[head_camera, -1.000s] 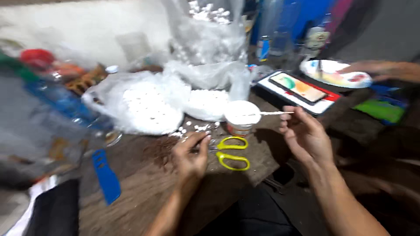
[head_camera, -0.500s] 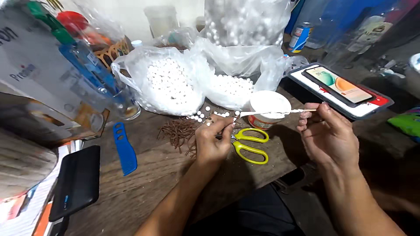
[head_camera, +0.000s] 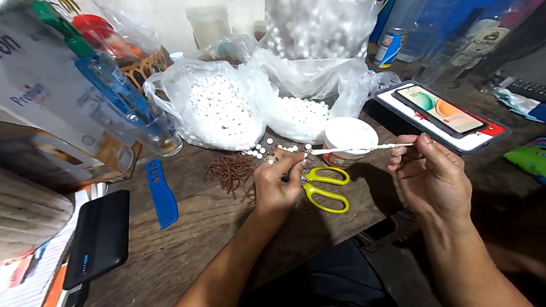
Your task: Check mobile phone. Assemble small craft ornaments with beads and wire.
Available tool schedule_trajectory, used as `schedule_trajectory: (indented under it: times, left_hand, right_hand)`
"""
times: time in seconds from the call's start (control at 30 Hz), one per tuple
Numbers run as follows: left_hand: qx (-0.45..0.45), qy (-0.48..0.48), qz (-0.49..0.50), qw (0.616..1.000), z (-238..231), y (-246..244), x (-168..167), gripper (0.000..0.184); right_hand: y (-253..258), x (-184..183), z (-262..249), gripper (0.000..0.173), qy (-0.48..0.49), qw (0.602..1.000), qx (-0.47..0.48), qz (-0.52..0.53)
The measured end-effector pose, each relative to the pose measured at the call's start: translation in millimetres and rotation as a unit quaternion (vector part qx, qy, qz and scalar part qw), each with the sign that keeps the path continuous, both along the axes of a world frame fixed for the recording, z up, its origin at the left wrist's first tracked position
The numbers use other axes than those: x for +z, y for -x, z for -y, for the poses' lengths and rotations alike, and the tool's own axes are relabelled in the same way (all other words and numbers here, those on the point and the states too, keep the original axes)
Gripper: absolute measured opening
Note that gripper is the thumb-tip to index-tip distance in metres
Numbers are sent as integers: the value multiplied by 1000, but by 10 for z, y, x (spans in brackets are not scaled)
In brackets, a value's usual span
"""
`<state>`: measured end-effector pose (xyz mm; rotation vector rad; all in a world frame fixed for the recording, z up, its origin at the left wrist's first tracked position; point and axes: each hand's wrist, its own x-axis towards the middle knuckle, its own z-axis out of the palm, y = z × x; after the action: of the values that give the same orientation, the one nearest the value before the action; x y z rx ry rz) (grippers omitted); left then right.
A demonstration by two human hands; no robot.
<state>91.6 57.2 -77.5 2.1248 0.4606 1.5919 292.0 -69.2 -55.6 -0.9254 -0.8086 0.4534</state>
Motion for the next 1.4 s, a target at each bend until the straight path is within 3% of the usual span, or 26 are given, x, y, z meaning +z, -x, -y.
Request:
schedule_trajectory:
  times: [0.5,1.0,1.4]
  left_hand:
    - [10,-14,-8,1000,10,6,-7,11]
    - [34,-19,-3,999,-3,7,5,10]
    - [28,-20,-8,999,-1,8,4,10]
  right_hand:
    - [14,16,-16,47,3,1000,6,2]
    - [6,5,8,49,14,998,29,-62]
    - [39,-64,-4,49,18,999,12,-37]
